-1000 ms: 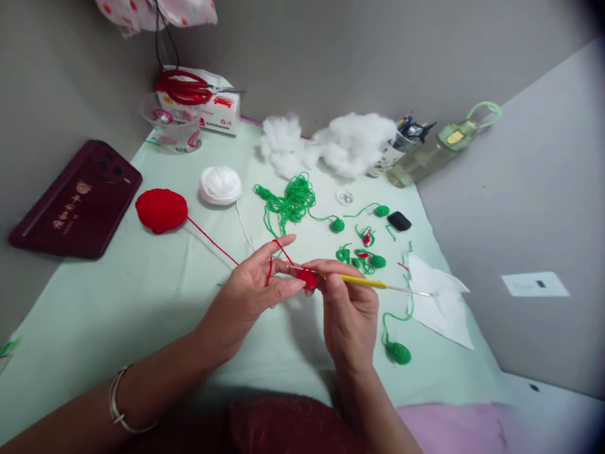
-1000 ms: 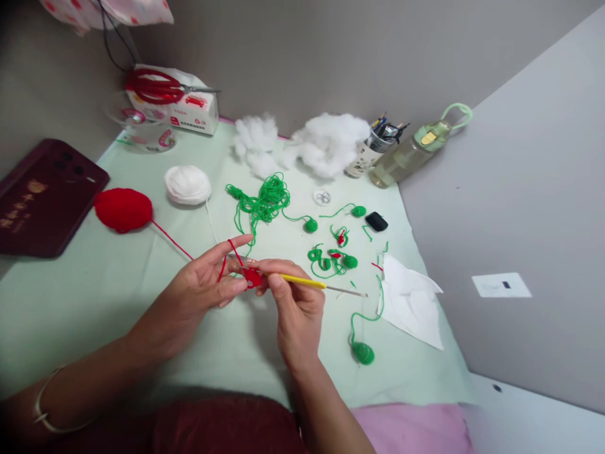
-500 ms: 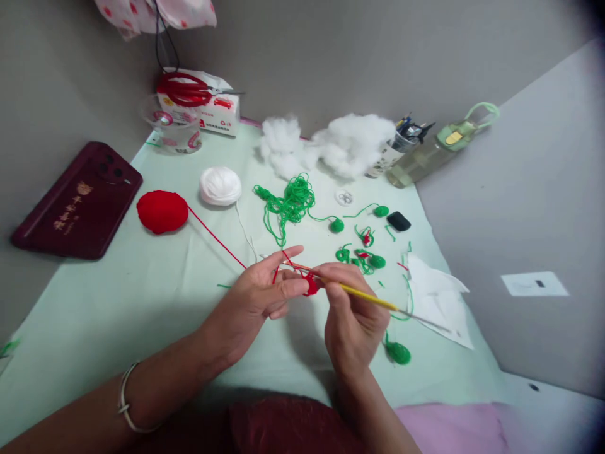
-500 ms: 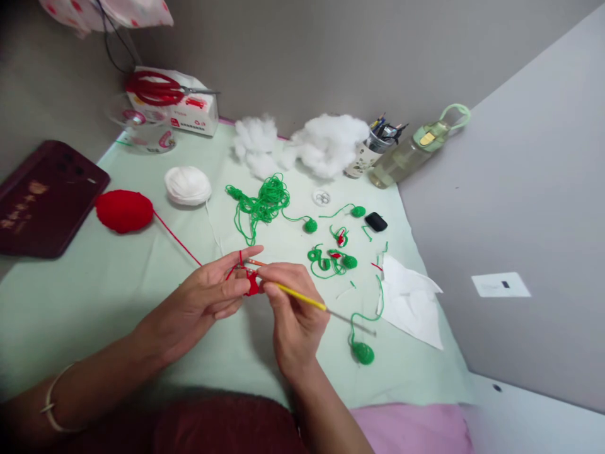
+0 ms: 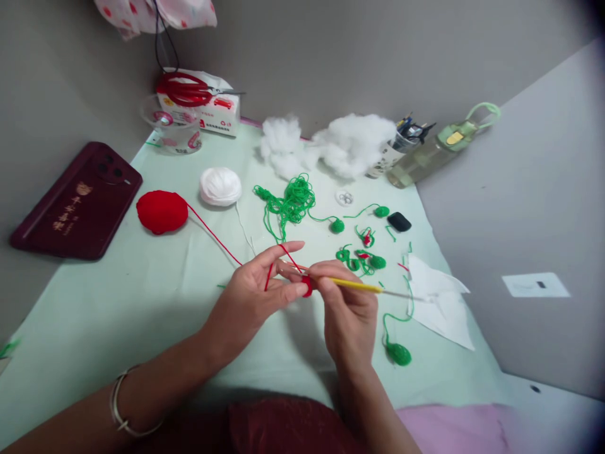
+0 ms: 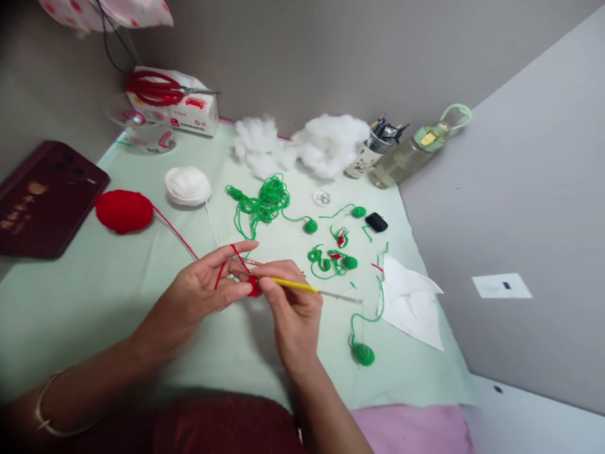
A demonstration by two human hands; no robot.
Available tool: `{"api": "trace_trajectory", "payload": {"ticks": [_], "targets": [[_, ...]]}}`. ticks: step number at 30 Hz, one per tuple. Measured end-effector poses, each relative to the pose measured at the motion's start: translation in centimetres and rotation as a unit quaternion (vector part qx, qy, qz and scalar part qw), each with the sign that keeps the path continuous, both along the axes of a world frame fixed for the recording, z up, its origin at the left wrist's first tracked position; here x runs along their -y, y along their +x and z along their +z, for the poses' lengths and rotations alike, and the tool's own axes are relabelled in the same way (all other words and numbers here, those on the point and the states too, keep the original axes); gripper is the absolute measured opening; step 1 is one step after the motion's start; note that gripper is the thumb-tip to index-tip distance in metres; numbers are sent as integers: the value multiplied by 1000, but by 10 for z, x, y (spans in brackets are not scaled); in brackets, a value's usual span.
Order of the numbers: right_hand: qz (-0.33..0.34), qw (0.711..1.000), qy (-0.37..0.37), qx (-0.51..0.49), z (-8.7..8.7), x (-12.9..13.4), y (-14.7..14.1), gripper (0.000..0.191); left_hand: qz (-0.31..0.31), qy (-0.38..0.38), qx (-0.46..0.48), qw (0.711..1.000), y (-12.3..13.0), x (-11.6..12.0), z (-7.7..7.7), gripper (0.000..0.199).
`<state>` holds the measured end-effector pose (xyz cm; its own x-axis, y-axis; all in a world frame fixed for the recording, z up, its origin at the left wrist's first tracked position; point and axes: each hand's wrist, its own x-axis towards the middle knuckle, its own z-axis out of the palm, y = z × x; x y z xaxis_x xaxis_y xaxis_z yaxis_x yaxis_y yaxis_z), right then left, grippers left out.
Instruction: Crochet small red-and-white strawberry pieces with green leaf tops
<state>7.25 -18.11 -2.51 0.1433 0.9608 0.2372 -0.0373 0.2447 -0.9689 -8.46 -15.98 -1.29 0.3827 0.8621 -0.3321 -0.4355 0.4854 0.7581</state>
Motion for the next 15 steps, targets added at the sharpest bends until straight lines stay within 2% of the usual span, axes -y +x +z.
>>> {"api": "trace_trajectory", "payload": {"ticks": [2,4,8,11,15], "targets": [[1,998,28,56,-1,1,-1,16,9,8,-4,1000,2,2,-1,58],[25,998,21,60,-1,2,0,17,19,12,-11,1000,1,2,-2,60],[69,996,-52,-10,-2,0,6,11,-3,15,-6,1000,-3,-1,-4,62],[54,993,-76,-76,-3,-3,8,7,-31,18,-3,999,-7,-3,-4,53],[38,990,-95,-99,-3,-3,6,7,-14,30,-38,999,-10,-4,-3,40]]}}
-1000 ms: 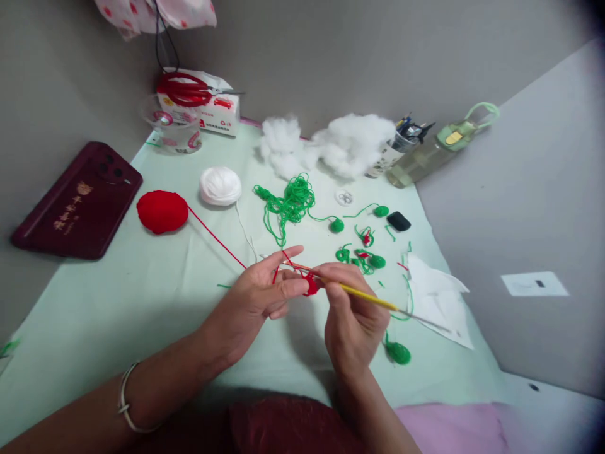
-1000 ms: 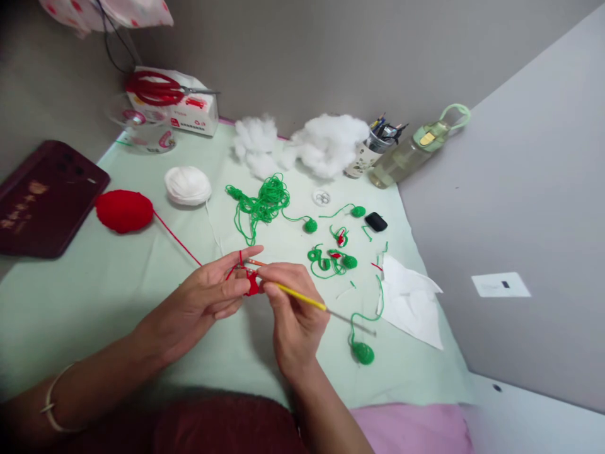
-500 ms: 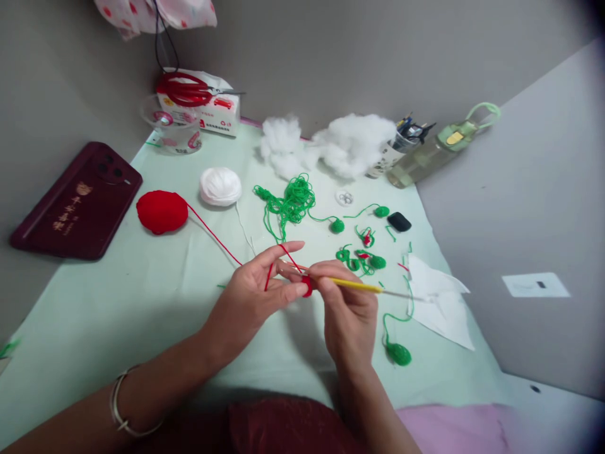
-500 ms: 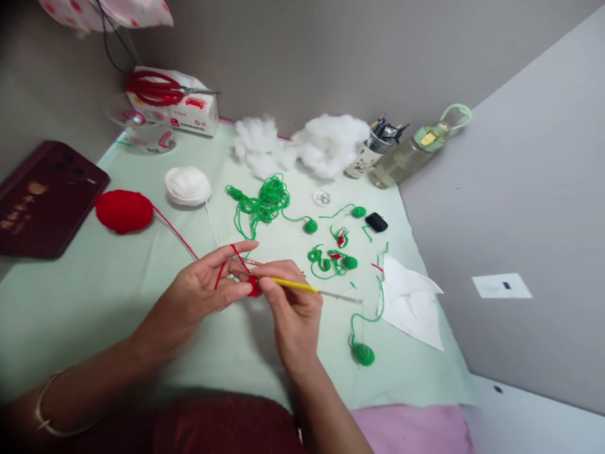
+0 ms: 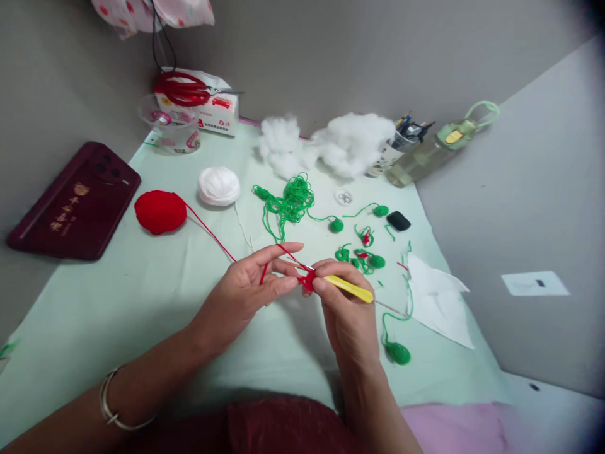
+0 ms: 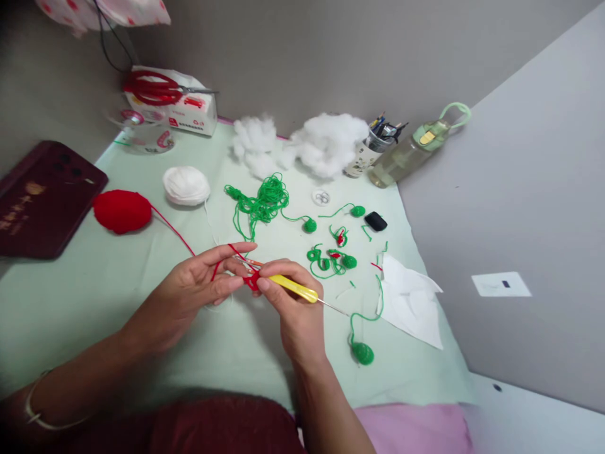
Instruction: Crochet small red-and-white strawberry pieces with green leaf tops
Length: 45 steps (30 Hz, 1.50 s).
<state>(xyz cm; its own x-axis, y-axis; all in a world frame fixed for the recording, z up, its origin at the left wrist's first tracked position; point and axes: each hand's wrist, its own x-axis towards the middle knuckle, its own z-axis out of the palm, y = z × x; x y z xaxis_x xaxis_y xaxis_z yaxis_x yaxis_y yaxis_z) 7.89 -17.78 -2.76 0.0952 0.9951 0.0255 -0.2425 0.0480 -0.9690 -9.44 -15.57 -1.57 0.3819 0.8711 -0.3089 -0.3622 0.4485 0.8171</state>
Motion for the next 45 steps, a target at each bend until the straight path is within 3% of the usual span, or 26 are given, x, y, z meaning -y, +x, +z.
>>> {"api": "trace_trajectory", "payload": {"ticks": [6,16,33,42,45], "targets": [[-8,999,-18,-32,1,-1,-2,11,19,-6,-17,1000,3,0,-2,29],[-54,998,-10,-42,-2,0,-9,12,46,-26,27,998,17,8,-3,33],[-39,997,-41,-60,6,-2,-10,17,75,-5,-18,997,4,1,2,27],[-55,998,-14,-38,4,0,-10,15,62,-87,112,988,7,1,3,24],[-64,997,-5,-39,3,2,-12,14,76,-86,111,987,13,5,0,21]]}}
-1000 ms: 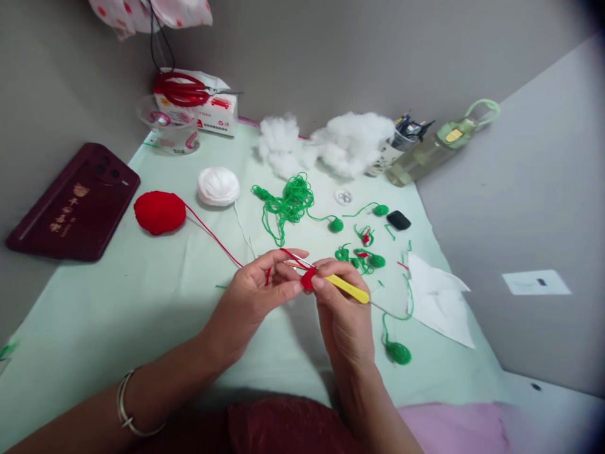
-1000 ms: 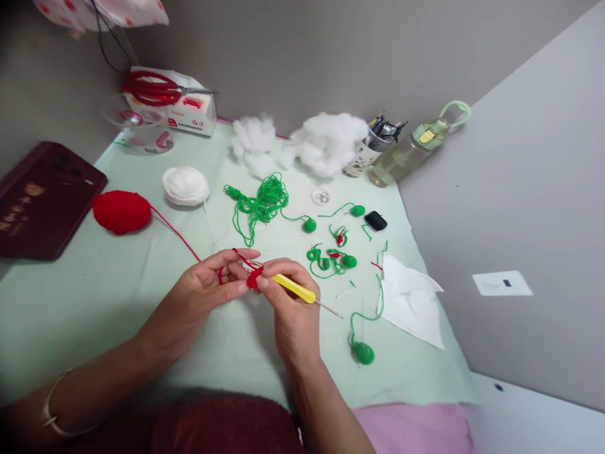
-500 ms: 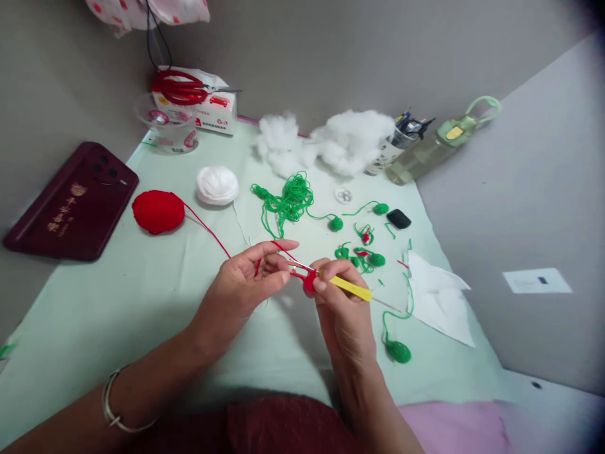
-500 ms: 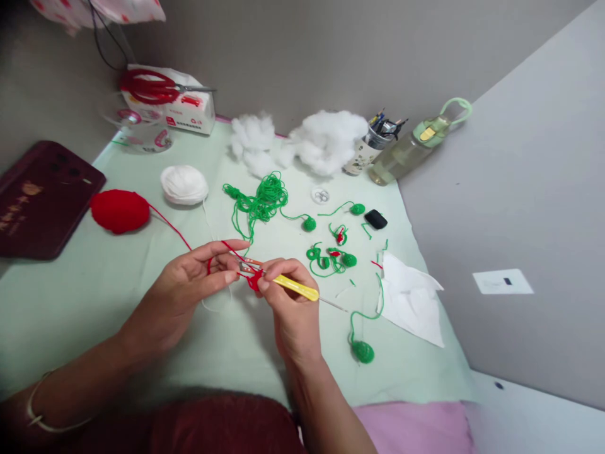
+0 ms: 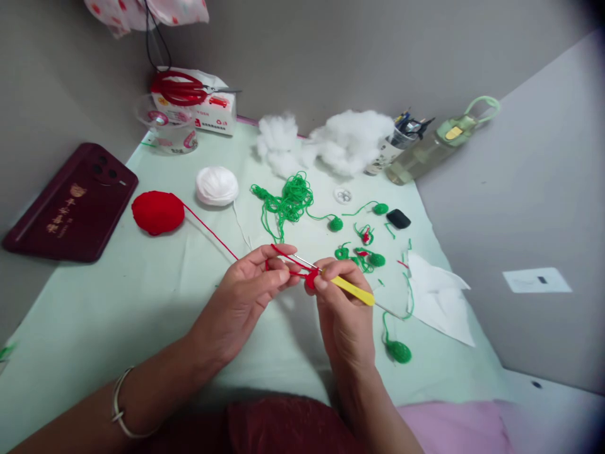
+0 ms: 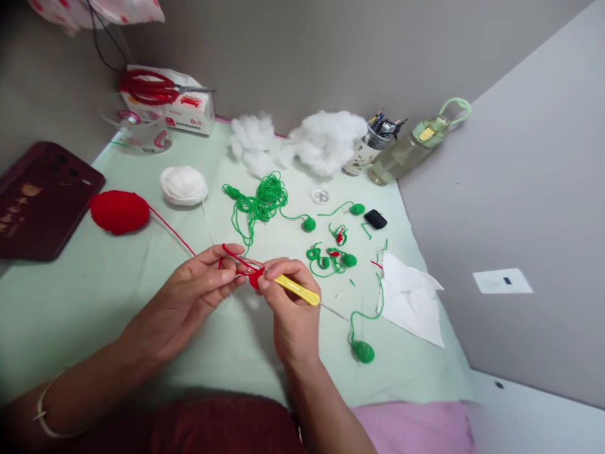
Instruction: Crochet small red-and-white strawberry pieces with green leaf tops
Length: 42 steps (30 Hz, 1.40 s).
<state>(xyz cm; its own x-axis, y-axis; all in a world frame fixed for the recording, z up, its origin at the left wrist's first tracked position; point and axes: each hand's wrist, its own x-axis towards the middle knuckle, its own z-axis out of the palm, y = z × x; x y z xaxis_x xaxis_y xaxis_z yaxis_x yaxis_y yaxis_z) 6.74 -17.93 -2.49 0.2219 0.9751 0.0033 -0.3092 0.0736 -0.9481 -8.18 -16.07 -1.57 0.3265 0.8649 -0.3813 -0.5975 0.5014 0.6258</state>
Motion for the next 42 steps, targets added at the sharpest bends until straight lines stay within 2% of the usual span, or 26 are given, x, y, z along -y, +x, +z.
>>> {"api": "trace_trajectory", "payload": {"ticks": [4,6,13,16,19,23,28,32,35,42], "targets": [[-8,1000,8,6,1,0,-2,13,37,57,-61,996,5,4,-4,17],[-7,1000,11,3,1,0,-2,13,49,62,-55,995,5,5,-4,17],[-3,1000,12,-28,2,1,-3,13,48,-51,72,995,7,2,5,18],[1,999,9,-42,2,0,-4,13,52,-59,93,993,9,1,5,20],[1,999,9,-49,1,0,-5,13,41,-15,82,996,10,1,3,19],[2,999,25,-42,-2,1,-5,13,21,63,-2,998,9,6,0,17],[-17,996,85,31,-4,5,-5,18,-7,70,-50,996,8,9,0,32],[-50,984,134,104,-3,7,-9,24,-37,47,-27,998,8,8,2,32],[-51,981,140,121,-3,9,-10,22,-55,21,7,998,8,8,3,28],[-29,971,140,189,2,8,-4,12,-23,-5,57,998,7,7,4,23]]}}
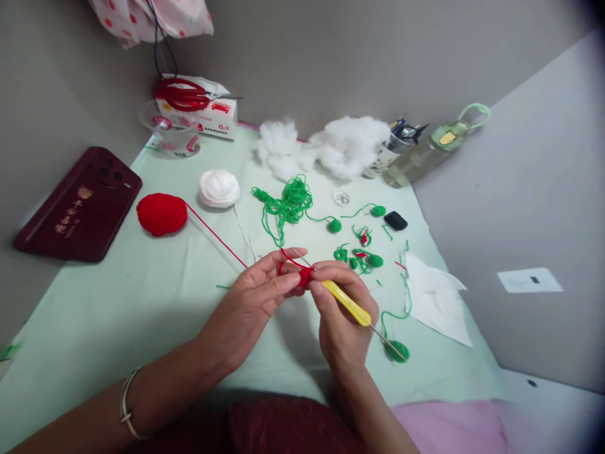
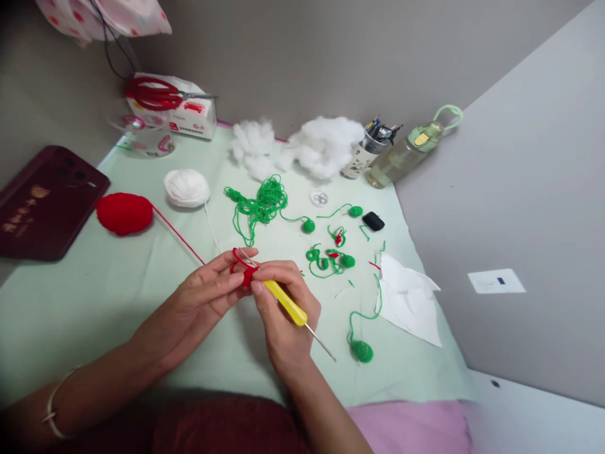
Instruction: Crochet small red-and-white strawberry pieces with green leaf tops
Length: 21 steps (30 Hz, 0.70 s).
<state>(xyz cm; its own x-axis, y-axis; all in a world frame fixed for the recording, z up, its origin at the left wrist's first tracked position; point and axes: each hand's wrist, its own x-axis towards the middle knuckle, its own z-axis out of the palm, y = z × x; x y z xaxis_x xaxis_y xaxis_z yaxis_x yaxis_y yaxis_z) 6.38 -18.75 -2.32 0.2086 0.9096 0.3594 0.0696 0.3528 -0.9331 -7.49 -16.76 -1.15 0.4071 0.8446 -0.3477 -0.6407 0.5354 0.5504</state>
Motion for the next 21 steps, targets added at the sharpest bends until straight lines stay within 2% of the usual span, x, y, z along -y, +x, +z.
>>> {"api": "trace_trajectory", "payload": {"ticks": [5,10,12,14,15,16,18,19,20,21], "targets": [[5,1000,14,13,-1,0,4,11,6,34,-24,999,-3,-2,0,30],[34,998,-10,-54,-2,0,8,16,8,46,-70,996,-6,-3,-3,37],[49,998,-22,-46,2,1,9,14,17,56,-88,994,-6,-3,-4,42],[37,998,-11,41,4,2,8,12,34,71,-102,992,-6,-2,-5,46],[8,994,13,112,5,3,6,14,44,75,-107,990,-5,-1,-4,47],[-30,980,45,193,4,5,5,18,54,77,-111,989,-4,0,-4,48],[-106,934,121,318,2,7,1,28,63,74,-110,989,-3,1,-2,50],[-131,920,146,340,1,9,-1,33,60,67,-106,990,-3,2,-1,51],[-138,922,155,326,0,9,-3,36,53,58,-100,992,-2,3,0,52],[-124,937,147,292,0,9,-4,37,43,49,-91,994,-2,3,1,52]]}}
